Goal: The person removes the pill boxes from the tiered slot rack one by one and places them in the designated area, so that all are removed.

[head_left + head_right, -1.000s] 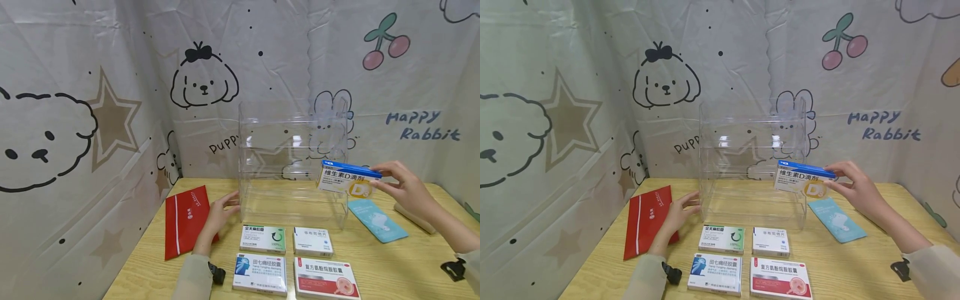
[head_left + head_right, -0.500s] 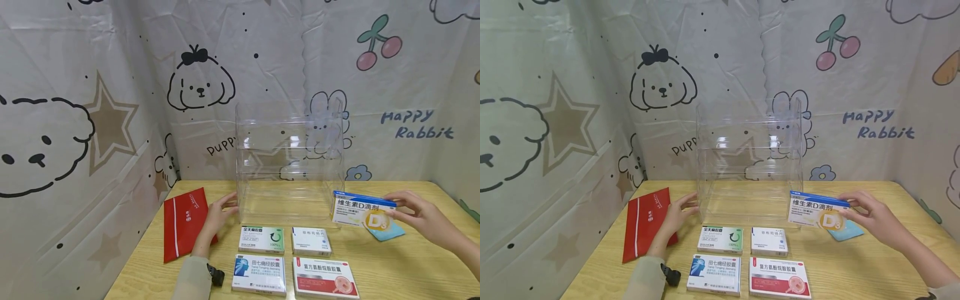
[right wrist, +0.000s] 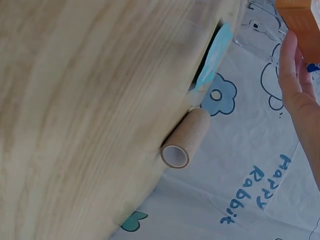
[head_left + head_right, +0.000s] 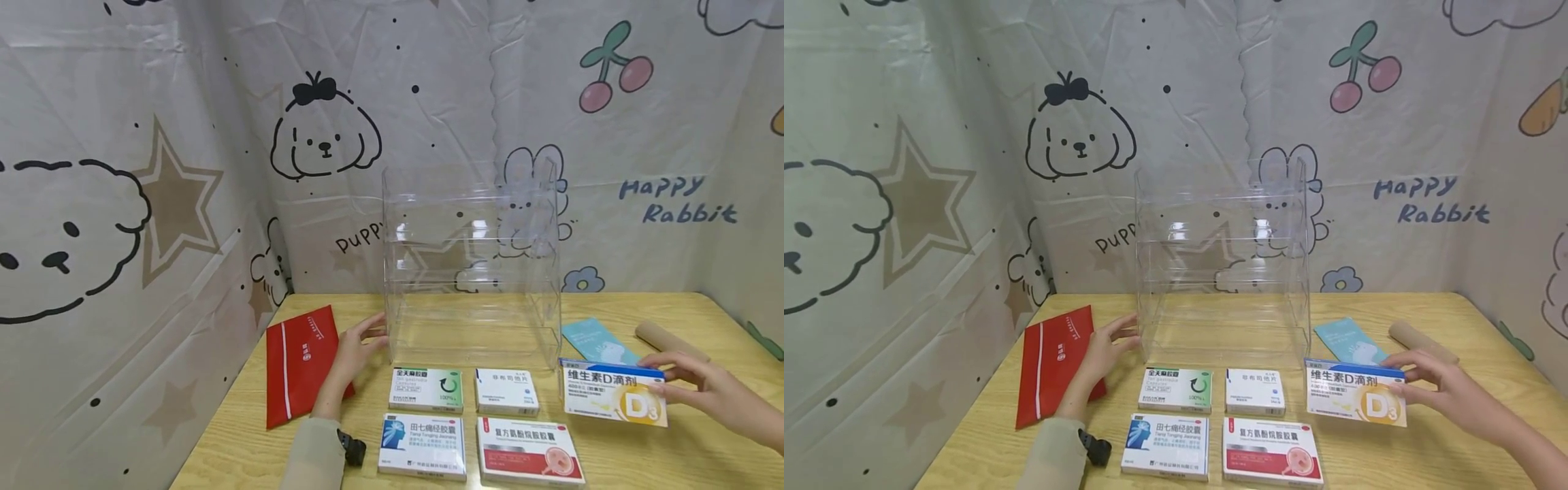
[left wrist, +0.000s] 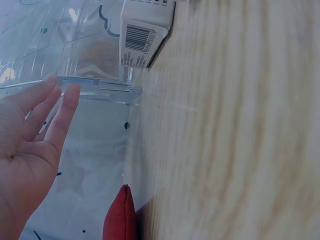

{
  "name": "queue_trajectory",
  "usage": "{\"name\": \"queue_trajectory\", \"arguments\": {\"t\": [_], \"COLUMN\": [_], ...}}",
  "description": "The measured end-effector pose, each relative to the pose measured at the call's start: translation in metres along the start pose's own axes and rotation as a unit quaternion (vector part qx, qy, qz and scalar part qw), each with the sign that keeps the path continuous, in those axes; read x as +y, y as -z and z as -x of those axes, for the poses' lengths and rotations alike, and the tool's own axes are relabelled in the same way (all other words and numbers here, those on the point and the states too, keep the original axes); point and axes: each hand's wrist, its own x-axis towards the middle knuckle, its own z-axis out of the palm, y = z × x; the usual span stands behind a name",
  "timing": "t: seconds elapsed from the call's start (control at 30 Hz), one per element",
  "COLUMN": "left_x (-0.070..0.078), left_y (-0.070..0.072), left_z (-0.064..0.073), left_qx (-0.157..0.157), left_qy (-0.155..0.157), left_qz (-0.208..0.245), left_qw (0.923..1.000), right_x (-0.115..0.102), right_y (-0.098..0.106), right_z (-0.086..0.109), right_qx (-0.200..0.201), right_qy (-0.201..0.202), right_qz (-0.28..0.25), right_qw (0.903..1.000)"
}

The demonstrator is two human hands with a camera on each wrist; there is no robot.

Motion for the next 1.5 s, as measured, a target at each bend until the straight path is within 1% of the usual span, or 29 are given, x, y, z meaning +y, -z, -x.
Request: {"name": "queue_trajectory", "arguments": {"t": [0.03,0.13,0.2,0.23,0.3,0.4,0.47,0.53,0.63,0.67,0.77,0.83,0.87,0.97,1.07,1.2,1.3,1.43,1.5], "left_x": [-0.004,-0.004,-0.003,-0.003,-0.004,-0.004,-0.004,-0.004,-0.004,-0.004,-0.005,-0.006,-0.006,-0.007,-0.006,-0.005,-0.005,-0.005,-0.005], "left_y": [0.0,0.001,0.001,0.002,0.002,0.002,0.002,0.002,0.002,0.002,0.002,0.001,0.001,0.0,0.001,0.001,0.0,0.0,0.0], "left_z": [-0.002,0.0,0.001,0.001,0.001,0.001,0.001,0.0,-0.001,-0.002,-0.003,-0.003,-0.004,-0.004,-0.004,-0.003,-0.003,-0.003,-0.002], "left_qx": [-0.002,0.001,0.002,0.002,0.002,-0.001,0.0,0.0,0.002,0.002,0.003,0.005,0.005,0.005,0.003,0.002,0.0,-0.002,-0.002], "left_qy": [0.003,0.006,0.011,0.007,0.007,0.007,0.011,0.012,0.011,0.01,0.006,0.001,-0.001,-0.005,0.001,0.005,0.002,0.0,0.001], "left_qz": [0.001,0.004,0.009,0.009,0.011,0.007,0.006,0.005,0.002,0.001,0.003,0.007,0.009,0.012,0.007,0.002,0.002,0.004,0.005], "left_qw": [1.0,1.0,0.9999,0.9999,0.9999,1.0,0.9999,0.9999,0.9999,0.9999,1.0,1.0,0.9999,0.9999,1.0,1.0,1.0,1.0,1.0], "right_x": [0.002,0.007,0.011,0.013,0.017,0.022,0.026,0.028,0.031,0.031,0.03,0.03,0.03,0.032,0.033,0.036,0.037,0.037,0.036], "right_y": [0.0,0.0,-0.001,-0.001,0.0,0.001,0.002,0.003,0.002,0.001,-0.002,-0.003,-0.003,-0.002,-0.001,-0.005,-0.008,-0.008,-0.008], "right_z": [0.001,0.005,0.007,0.008,0.01,0.013,0.014,0.014,0.013,0.013,0.01,0.009,0.009,0.008,0.007,0.006,0.006,0.007,0.007], "right_qx": [-0.019,-0.068,-0.082,-0.087,-0.089,-0.103,-0.122,-0.146,-0.17,-0.171,-0.156,-0.151,-0.153,-0.177,-0.195,-0.181,-0.171,-0.168,-0.163], "right_qy": [-0.01,-0.033,-0.04,-0.044,-0.047,-0.062,-0.071,-0.084,-0.087,-0.084,-0.059,-0.051,-0.05,-0.053,-0.056,-0.045,-0.045,-0.057,-0.056], "right_qz": [-0.01,-0.035,-0.035,-0.035,-0.023,-0.024,-0.038,-0.07,-0.1,-0.097,-0.06,-0.038,-0.04,-0.071,-0.101,-0.075,-0.055,-0.045,-0.033], "right_qw": [0.9997,0.9966,0.9952,0.9946,0.9947,0.9925,0.9893,0.9833,0.9764,0.9769,0.9841,0.9865,0.9861,0.9803,0.974,0.9796,0.9827,0.9831,0.9846]}}
